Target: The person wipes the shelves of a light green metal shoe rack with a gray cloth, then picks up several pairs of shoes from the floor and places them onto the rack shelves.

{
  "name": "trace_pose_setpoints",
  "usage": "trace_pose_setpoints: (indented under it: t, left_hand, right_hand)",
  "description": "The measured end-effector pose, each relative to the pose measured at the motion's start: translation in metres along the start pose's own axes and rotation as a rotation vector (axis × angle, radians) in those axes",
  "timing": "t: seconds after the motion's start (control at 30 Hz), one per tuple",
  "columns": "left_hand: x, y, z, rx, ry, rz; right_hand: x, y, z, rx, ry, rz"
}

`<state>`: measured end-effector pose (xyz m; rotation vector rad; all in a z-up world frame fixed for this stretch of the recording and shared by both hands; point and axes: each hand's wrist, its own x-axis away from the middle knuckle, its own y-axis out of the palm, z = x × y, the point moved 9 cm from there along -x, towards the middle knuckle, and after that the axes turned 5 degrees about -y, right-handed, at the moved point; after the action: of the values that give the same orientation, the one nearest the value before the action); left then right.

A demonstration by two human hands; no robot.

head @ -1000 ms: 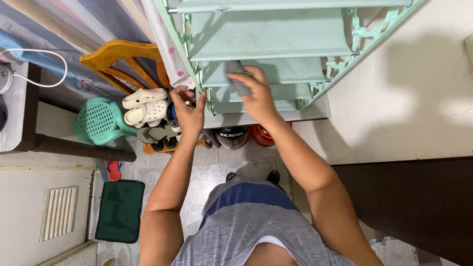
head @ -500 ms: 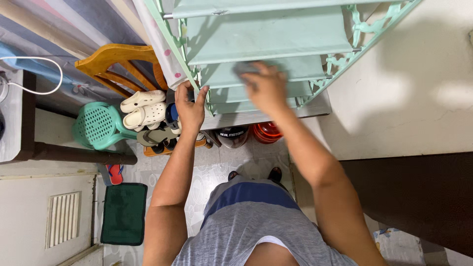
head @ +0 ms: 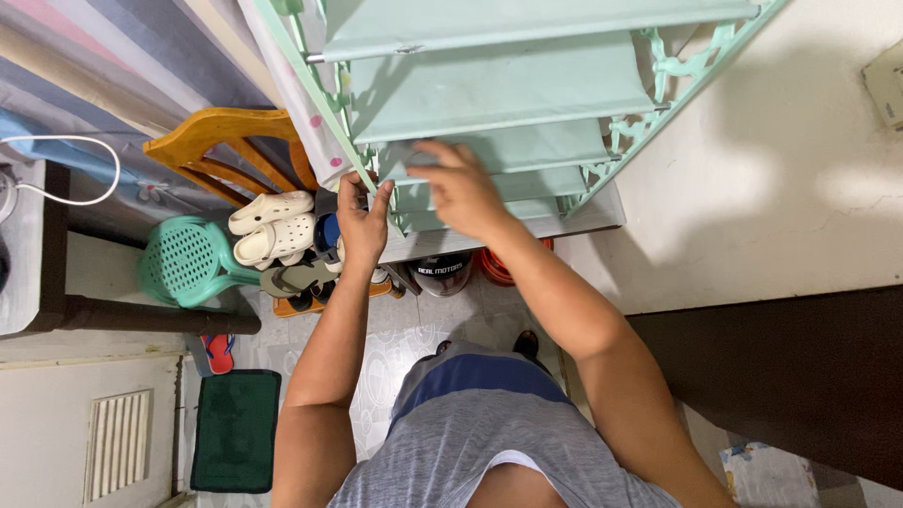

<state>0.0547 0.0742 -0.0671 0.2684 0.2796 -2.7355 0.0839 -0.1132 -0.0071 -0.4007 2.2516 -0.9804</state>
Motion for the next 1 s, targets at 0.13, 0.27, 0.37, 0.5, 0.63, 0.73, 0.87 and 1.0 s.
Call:
trace_pose_setpoints:
  t: [0.13, 0.27, 0.37, 0.5, 0.63, 0.73, 0.87, 1.0]
  left_hand:
    - [-0.002, 0.0, -0.001, 0.0, -0.034, -0.012]
    - [0.001, -0.003, -0.003, -0.112, -0.063, -0.006]
    - [-0.002, -0.003, -0.003, -0.115, -0.054, 0.001]
    - [-0.001, -0.001, -0.005, -0.096, -0.052, -0.011]
    - [-0.002, 0.001, -0.004, -0.076, -0.059, -0.027]
    - [0.0, -0.001, -0.005, -0.106, -0.079, -0.036]
    - [-0.001, 0.0, -0.002, -0.118, -0.049, -0.029]
    - [0.0, 0.002, -0.004, -0.105, -0.068, -0.029]
  right_hand:
    - [-0.029, 0.02, 0.013, 0.054, -0.016, -0.031]
    - [-0.031, -0.003, 0.105, 0.143, 0.441, 0.022]
    - [-0.03, -0.025, 0.086, 0.184, 0.122, 0.405]
    - [-0.044, 0.044, 0.057, -0.025, -0.003, 0.154]
    - [-0.063, 0.058, 0.092, 0.098, 0.207, 0.07]
    - [-0.057, 0.025, 0.116, 0.224, 0.098, 0.224]
    - [-0.023, -0.037, 0.159, 0.361, 0.173, 0.24]
    - [0.015, -0.102, 0.169, 0.544, 0.3, 0.219]
